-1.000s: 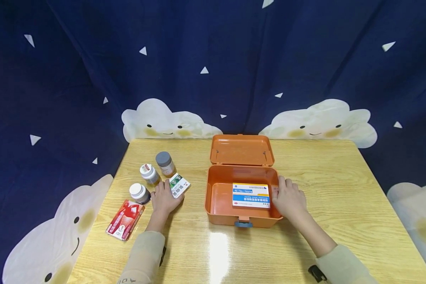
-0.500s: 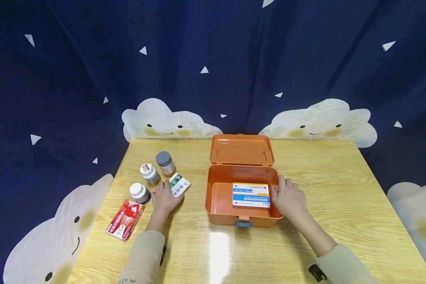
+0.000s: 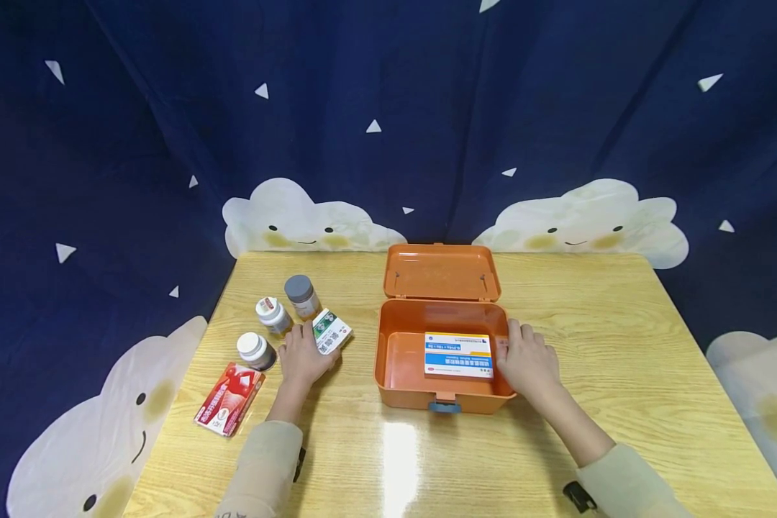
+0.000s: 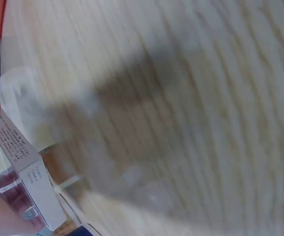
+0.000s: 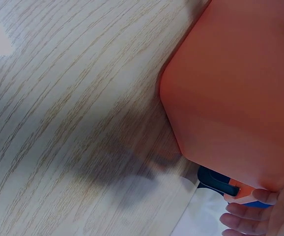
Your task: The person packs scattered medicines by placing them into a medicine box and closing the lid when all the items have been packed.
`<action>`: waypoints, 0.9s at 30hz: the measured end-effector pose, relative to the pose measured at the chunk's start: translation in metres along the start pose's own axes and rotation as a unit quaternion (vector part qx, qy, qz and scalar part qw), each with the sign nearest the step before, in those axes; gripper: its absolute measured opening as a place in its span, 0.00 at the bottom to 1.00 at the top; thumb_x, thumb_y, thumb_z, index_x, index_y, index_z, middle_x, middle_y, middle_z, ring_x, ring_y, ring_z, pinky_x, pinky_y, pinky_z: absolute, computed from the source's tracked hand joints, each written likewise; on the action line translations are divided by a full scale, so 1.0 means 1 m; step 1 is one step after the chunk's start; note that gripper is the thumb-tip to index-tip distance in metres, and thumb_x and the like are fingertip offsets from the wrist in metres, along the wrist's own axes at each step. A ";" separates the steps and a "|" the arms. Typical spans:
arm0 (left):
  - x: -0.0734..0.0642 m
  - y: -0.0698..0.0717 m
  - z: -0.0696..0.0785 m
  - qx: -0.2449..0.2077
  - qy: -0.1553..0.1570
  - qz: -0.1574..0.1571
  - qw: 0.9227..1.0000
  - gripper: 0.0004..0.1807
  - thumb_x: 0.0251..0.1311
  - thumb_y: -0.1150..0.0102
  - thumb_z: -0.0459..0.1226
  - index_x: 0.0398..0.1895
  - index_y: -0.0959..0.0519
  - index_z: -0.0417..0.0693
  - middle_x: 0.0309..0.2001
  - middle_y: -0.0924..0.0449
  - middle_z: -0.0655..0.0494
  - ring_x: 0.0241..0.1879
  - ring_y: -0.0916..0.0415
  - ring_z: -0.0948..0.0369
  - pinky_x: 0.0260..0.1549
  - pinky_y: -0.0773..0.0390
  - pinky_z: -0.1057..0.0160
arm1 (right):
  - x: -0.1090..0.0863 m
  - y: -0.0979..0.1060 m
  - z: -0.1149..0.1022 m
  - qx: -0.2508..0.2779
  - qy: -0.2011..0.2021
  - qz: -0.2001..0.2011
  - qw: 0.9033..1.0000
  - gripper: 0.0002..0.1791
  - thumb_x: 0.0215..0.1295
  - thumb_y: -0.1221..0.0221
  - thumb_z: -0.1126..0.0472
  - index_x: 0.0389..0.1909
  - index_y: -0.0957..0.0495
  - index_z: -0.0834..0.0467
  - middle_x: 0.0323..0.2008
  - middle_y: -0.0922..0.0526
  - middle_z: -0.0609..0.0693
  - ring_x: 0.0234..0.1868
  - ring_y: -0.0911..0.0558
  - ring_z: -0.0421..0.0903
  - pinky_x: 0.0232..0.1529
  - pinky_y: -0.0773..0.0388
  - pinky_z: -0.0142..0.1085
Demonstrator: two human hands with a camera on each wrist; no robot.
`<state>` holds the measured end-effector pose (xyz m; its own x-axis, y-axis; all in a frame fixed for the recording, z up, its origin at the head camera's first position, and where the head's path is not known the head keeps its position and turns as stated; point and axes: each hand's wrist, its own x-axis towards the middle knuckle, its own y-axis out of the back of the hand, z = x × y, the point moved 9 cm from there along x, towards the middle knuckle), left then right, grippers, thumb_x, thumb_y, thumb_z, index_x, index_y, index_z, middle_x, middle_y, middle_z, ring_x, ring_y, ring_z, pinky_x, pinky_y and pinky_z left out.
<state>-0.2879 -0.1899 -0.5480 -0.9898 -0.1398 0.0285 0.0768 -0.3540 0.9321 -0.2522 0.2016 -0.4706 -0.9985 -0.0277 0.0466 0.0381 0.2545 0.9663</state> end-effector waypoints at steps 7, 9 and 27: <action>0.000 0.008 0.010 -0.018 -0.006 0.014 1.000 0.46 0.38 0.36 0.55 0.60 0.39 0.39 0.51 0.35 0.40 0.50 0.38 0.46 0.45 0.36 0.44 | 0.000 -0.001 0.000 0.000 -0.001 -0.002 1.000 0.22 0.60 0.52 0.58 0.53 0.39 0.67 0.43 0.29 0.67 0.42 0.28 0.66 0.35 0.31 0.58; 0.000 0.011 0.013 -0.027 -0.008 0.020 0.999 0.45 0.38 0.36 0.54 0.59 0.38 0.40 0.50 0.35 0.40 0.49 0.37 0.46 0.44 0.36 0.44 | 0.000 0.000 0.000 0.000 -0.001 -0.001 1.000 0.22 0.60 0.52 0.58 0.53 0.39 0.67 0.42 0.29 0.67 0.42 0.28 0.66 0.35 0.31 0.58; 0.000 0.042 0.045 -0.059 -0.044 0.070 0.995 0.46 0.36 0.34 0.53 0.59 0.38 0.41 0.52 0.35 0.41 0.51 0.37 0.45 0.44 0.35 0.45 | 0.000 -0.002 -0.001 0.002 -0.002 -0.017 1.000 0.23 0.61 0.54 0.58 0.54 0.39 0.67 0.43 0.30 0.67 0.42 0.29 0.65 0.34 0.31 0.58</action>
<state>-0.2902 -0.1630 -0.4931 -0.9746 -0.1165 0.1911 0.2232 -0.4443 0.8676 -0.2521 0.2004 -0.4720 -0.9994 -0.0328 0.0128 0.0039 0.2582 0.9661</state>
